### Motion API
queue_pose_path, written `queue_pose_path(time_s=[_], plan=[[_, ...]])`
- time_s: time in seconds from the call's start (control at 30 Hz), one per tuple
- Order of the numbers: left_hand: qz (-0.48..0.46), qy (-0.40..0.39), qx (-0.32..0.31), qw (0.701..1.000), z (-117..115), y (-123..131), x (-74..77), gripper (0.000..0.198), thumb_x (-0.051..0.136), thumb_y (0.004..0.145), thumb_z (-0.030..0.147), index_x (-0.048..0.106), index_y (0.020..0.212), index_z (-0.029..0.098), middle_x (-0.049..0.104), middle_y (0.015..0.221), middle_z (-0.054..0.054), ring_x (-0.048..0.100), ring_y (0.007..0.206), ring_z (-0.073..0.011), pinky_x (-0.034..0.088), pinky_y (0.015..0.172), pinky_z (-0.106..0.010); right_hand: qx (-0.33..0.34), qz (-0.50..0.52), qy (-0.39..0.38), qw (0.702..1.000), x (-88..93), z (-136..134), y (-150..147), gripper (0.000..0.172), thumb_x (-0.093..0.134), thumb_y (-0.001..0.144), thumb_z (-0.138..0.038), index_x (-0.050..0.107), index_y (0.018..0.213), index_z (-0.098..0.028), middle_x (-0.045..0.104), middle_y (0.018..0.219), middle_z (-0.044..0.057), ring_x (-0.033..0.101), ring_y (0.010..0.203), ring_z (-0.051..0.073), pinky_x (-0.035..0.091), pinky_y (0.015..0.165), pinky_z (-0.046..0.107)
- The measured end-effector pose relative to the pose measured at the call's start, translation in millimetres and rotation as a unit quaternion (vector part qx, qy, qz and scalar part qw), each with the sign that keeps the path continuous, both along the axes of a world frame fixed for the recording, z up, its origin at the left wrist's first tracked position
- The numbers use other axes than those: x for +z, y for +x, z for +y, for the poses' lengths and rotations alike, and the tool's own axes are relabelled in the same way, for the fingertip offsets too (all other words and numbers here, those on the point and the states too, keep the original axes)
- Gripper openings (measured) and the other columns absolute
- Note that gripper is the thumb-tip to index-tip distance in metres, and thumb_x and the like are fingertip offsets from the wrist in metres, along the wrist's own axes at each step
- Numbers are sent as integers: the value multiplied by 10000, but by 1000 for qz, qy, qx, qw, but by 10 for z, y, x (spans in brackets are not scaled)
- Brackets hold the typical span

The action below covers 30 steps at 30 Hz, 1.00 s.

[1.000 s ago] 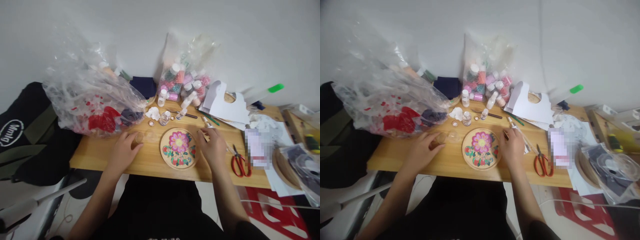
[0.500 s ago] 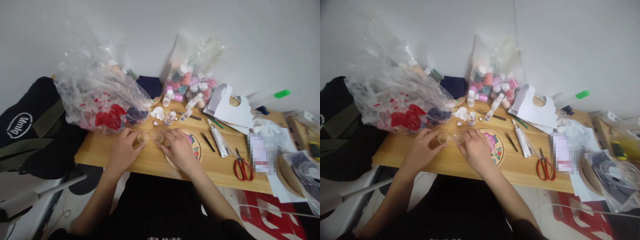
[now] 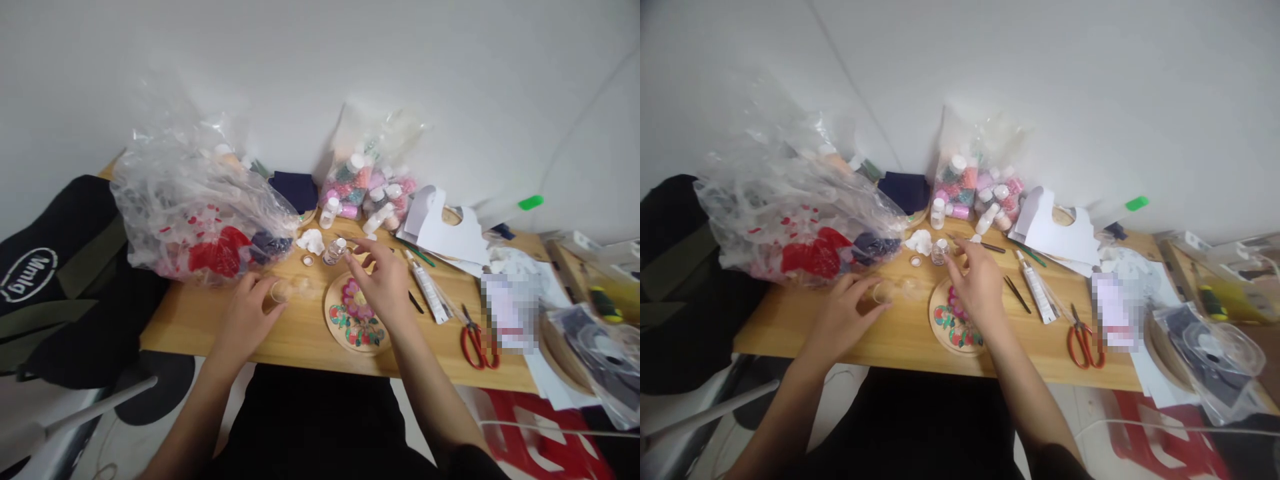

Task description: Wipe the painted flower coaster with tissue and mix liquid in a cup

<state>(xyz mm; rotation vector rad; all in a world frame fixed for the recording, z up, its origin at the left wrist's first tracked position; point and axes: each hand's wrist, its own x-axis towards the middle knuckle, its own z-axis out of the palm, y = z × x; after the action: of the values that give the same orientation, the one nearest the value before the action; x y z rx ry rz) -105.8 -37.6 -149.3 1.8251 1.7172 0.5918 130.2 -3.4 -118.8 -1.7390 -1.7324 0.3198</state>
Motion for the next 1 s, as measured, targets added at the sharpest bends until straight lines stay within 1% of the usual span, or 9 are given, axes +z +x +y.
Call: queue_pose_path(time_s=[0.1, 0.2, 0.37, 0.5, 0.57, 0.67, 0.8, 0.9, 1.0], plan=[[7, 15, 1, 1000, -1, -19, -3, 291, 688, 797, 278, 678, 1084, 231, 604, 1061, -81, 614, 1027, -304, 506, 946, -489, 41, -43, 2, 998, 54, 130, -22, 275, 641, 860, -272, 712, 1111, -185, 739, 911, 69, 630, 690, 186, 482, 689, 324], [15, 48, -1, 999, -2, -45, -32, 302, 711, 779, 259, 684, 1079, 239, 614, 1052, -77, 633, 1004, -296, 533, 919, -467, 82, -85, -10, 993, 90, 231, -34, 217, 657, 846, -193, 729, 1050, -183, 731, 937, 80, 645, 758, 199, 471, 705, 319], [24, 128, -24, 991, 57, -16, -65, 279, 699, 822, 318, 681, 1074, 200, 628, 1021, -79, 649, 981, -276, 554, 896, -459, 103, -96, -14, 990, 89, 291, -37, 119, 649, 859, -162, 728, 946, -178, 734, 919, 85, 648, 774, 206, 471, 714, 329], [8, 174, -48, 984, 167, 138, -11, 323, 701, 839, 348, 661, 1127, 208, 672, 1110, -83, 658, 1042, -267, 542, 937, -445, 127, -97, -7, 987, 153, 204, -55, 118, 650, 870, -161, 720, 964, -169, 740, 932, 93, 671, 840, 234, 485, 746, 348], [-18, 178, -65, 982, 219, 246, 36, 386, 705, 843, 352, 631, 1196, 212, 679, 1202, -92, 649, 1123, -270, 525, 985, -443, 149, -94, 8, 984, 239, 115, -71, 125, 643, 886, -172, 714, 989, -163, 741, 962, 102, 678, 899, 250, 496, 775, 358], [-50, 173, -91, 979, 263, 398, 110, 456, 704, 846, 359, 590, 1264, 213, 681, 1274, -99, 629, 1199, -277, 504, 1023, -457, 194, -87, 44, 976, 403, -36, -105, 125, 609, 921, -182, 701, 1001, -156, 738, 968, 101, 676, 900, 238, 509, 796, 359], [-89, 175, -116, 974, 257, 505, 197, 321, 632, 891, 317, 625, 1191, 202, 741, 1162, -71, 685, 1098, -248, 528, 965, -414, 226, -87, 72, 967, 547, -180, -159, 145, 578, 946, -182, 697, 1006, -126, 733, 950, 99, 672, 898, 226, 526, 795, 349], [-112, 173, -129, 970, 223, 505, 251, 247, 591, 910, 309, 656, 1125, 208, 767, 1065, -50, 716, 996, -233, 554, 880, -378, 230, -83, 95, 965, 555, -226, -174, 176, 561, 968, -213, 699, 1004, -111, 738, 962, 104, 674, 902, 218, 537, 800, 347], [-130, 180, -132, 966, 177, 461, 299, 238, 599, 903, 326, 674, 1091, 202, 774, 1051, -55, 723, 978, -234, 571, 844, -364, 246, -63, 133, 958, 530, -258, -163, 204, 547, 985, -253, 701, 1005, -121, 751, 951, 85, 682, 879, 191, 545, 782, 319]])
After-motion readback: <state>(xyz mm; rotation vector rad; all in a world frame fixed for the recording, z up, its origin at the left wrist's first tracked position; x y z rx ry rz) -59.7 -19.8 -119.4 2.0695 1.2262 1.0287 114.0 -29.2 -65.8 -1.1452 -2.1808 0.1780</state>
